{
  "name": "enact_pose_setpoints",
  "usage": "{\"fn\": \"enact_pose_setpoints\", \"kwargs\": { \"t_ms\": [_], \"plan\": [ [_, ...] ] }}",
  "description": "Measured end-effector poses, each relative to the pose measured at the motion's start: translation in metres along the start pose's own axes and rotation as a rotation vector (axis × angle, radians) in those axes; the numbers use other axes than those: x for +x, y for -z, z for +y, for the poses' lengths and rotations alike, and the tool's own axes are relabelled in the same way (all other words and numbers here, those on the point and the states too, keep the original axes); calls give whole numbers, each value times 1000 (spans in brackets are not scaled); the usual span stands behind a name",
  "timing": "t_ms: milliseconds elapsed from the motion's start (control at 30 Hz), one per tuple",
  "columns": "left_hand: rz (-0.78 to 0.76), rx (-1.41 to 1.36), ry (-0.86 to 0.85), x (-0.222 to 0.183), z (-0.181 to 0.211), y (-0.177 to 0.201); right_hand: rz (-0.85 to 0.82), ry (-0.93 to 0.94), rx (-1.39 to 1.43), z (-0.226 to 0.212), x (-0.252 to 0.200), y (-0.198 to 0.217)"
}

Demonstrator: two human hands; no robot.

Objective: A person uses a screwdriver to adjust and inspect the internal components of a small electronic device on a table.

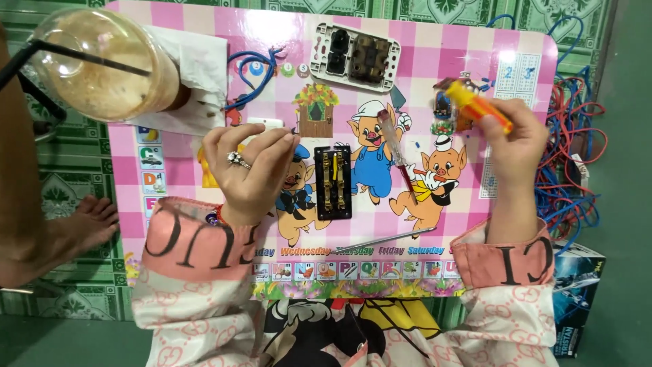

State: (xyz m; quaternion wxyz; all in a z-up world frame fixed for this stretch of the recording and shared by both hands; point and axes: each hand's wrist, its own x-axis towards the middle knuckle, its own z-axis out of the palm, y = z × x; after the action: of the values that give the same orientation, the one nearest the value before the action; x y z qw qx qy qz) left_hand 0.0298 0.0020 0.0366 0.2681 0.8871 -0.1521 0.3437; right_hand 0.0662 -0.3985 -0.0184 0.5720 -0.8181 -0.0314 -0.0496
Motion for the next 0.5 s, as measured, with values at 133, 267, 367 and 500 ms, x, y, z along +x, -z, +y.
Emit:
{"fn": "enact_pose_setpoints", "kwargs": {
  "t_ms": [133,267,367,500],
  "plan": [
    [-28,11,-25,-3,-4,0,-50,91,-195,-10,1,-9],
    [-42,10,-45,-4,-5,-2,-110,191,-348,-18,4,-15],
    [-68,0,-51,-4,-5,-2,-99,82,-136,-20,2,-16],
    [-95,-23,-57,-3,-5,-4,89,-194,139,15,-4,3]
  ]
}}
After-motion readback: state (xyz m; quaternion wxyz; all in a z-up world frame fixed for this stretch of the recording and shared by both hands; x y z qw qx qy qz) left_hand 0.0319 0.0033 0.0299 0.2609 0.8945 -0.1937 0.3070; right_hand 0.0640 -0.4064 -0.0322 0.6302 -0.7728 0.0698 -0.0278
